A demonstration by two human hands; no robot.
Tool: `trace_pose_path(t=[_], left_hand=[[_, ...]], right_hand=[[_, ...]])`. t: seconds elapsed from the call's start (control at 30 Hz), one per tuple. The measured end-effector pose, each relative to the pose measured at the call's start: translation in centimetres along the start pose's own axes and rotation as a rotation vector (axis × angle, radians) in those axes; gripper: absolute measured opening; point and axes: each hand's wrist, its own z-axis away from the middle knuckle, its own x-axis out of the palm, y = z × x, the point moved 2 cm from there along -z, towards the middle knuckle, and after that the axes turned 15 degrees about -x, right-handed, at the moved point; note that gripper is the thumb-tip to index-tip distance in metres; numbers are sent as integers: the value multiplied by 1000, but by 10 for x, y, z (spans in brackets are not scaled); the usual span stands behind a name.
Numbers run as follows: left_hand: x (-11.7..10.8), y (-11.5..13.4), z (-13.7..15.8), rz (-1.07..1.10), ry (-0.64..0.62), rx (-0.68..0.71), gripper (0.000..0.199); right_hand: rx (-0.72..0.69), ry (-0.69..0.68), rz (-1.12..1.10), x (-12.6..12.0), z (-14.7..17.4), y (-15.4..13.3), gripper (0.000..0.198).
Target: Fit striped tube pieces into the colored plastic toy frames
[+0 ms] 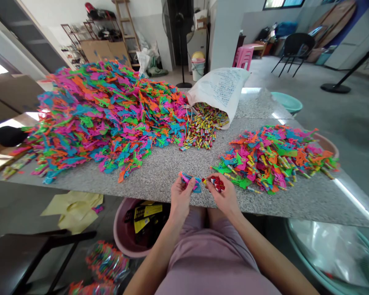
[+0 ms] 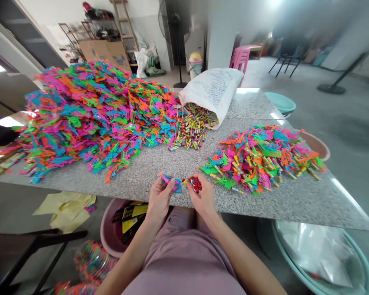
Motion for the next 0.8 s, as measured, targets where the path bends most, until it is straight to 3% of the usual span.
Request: trace_pose_path(t=[0.13, 0.37, 0.6, 0.8], left_hand=[[-1, 2, 0, -76, -6, 52, 26], [0, 2, -3, -67, -75, 8, 26], [9, -12, 0, 68, -55, 76, 21], [9, -9, -2, -14, -61, -22, 23]], right_hand=[[-17, -24, 17, -3, -1, -2, 17], [-3, -165, 12, -8, -4, 1, 16], [12, -163, 26, -11, -3, -3, 14], [-4, -147, 110, -5, 2, -2, 12]])
